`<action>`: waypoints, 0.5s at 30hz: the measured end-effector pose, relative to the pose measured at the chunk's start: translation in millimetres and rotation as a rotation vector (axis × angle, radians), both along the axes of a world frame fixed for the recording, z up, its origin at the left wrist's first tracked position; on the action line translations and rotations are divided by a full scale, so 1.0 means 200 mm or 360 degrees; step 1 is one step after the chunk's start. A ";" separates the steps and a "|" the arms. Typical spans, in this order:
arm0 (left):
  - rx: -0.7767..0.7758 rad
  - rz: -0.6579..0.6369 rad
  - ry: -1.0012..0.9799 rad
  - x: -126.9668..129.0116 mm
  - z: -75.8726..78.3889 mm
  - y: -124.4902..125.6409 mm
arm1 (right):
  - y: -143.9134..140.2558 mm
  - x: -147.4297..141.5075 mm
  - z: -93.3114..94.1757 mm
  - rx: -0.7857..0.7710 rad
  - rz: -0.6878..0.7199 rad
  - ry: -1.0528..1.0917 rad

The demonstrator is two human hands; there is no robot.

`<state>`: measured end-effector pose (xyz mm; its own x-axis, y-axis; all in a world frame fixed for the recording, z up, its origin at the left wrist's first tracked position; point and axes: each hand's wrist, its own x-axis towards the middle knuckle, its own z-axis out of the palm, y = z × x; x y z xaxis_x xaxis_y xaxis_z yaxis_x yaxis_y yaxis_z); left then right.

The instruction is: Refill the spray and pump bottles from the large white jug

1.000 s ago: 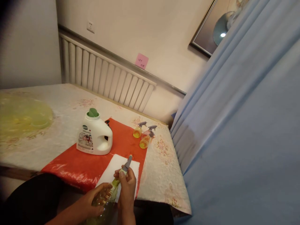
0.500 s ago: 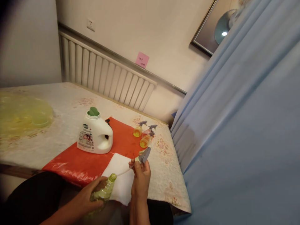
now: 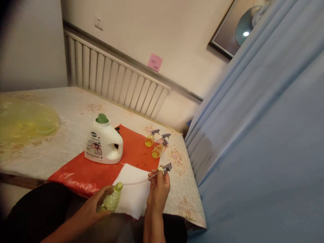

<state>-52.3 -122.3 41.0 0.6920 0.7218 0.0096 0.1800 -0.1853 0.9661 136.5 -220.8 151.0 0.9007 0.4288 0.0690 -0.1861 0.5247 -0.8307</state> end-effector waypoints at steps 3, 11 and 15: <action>-0.0061 0.0008 -0.0068 0.00 -0.03 0.02 | 0.01 0.03 -0.02 -0.0043 -0.0041 -0.0024; -0.0076 0.0140 -0.0157 -0.05 -0.05 0.06 | 0.16 0.16 -0.14 -0.0713 0.0058 -0.0596; -0.0039 0.0218 -0.0153 -0.08 -0.07 0.07 | 0.26 0.25 -0.22 -0.0920 0.0064 -0.0720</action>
<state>-67.5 -107.5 27.3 0.5838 0.8102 0.0523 0.1082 -0.1415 0.9840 186.4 -168.8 106.6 0.8206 0.5413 0.1832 0.2308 -0.0207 -0.9728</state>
